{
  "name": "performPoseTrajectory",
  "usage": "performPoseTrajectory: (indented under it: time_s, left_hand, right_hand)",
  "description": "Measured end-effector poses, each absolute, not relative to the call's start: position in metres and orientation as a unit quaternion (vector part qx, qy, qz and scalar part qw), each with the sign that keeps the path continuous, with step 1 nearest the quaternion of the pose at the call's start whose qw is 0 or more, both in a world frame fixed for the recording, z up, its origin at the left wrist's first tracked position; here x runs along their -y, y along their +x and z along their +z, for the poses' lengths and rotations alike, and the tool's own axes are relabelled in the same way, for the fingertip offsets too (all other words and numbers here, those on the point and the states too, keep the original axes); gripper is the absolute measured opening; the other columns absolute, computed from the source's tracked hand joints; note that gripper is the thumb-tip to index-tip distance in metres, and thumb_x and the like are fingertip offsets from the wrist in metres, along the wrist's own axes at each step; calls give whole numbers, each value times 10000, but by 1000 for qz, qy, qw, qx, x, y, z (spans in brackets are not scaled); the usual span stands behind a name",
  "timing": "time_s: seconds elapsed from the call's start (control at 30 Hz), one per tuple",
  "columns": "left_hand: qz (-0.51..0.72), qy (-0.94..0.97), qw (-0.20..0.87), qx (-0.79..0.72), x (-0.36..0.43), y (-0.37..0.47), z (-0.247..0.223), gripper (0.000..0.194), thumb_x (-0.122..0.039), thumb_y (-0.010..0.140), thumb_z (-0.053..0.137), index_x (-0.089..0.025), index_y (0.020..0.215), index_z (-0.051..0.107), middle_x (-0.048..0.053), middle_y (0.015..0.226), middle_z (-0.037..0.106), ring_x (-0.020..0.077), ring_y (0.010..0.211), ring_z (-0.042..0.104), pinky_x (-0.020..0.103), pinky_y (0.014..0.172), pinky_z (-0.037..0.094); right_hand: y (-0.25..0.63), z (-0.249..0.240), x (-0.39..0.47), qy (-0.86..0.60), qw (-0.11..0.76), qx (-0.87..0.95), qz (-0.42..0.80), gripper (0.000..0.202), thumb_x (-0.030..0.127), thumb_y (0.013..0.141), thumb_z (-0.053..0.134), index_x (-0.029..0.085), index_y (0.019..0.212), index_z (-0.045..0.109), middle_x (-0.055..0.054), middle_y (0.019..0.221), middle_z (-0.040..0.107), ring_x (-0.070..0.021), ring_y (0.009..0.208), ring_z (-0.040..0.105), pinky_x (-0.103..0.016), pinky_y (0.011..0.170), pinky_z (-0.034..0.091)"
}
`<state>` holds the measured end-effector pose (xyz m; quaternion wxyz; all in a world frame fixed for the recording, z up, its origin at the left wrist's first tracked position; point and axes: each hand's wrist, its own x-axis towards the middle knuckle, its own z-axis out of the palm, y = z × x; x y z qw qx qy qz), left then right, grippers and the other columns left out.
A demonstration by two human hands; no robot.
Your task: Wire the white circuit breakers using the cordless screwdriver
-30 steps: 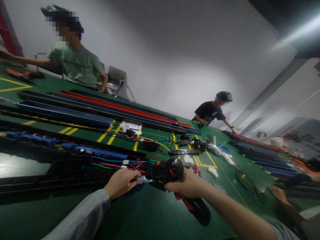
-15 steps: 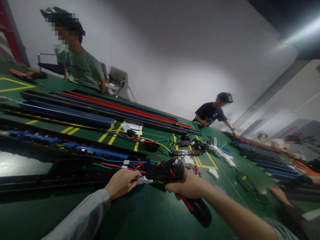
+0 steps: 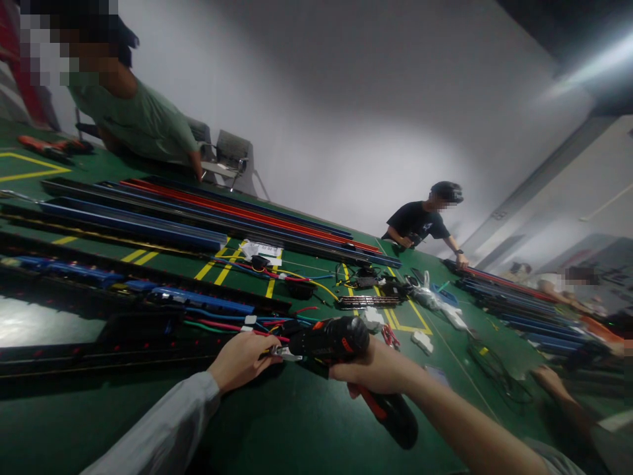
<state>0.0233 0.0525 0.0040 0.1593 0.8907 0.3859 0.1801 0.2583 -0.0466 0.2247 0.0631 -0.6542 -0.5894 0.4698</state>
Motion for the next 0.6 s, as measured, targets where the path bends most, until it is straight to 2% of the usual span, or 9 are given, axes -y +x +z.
performPoseTrajectory:
  time_s: [0.17, 0.5, 0.6]
  left_hand:
    - [175, 894, 153, -383, -52, 24, 3, 285, -531, 917, 492, -317, 1035, 638, -8, 931, 740, 206, 838, 656, 301, 703, 375]
    - [175, 892, 162, -384, -48, 25, 10, 286, -513, 915, 499, -306, 1022, 664, 7, 923, 739, 201, 845, 659, 290, 716, 403]
    - [172, 888, 174, -389, -48, 25, 13, 257, -476, 915, 504, -306, 1021, 666, 10, 918, 739, 198, 833, 664, 282, 693, 408]
  right_hand:
    - [258, 223, 48, -658, 67, 592, 460, 141, 225, 771, 663, 167, 898, 640, 29, 619, 611, -96, 558, 579, -162, 495, 434]
    - [264, 216, 50, -635, 62, 615, 463, 241, 218, 786, 669, 164, 1019, 634, 31, 650, 619, -87, 559, 583, -155, 499, 447]
    - [269, 216, 49, -606, 96, 630, 476, 417, 222, 789, 681, 185, 1191, 576, 7, 777, 661, -93, 585, 611, -162, 500, 462]
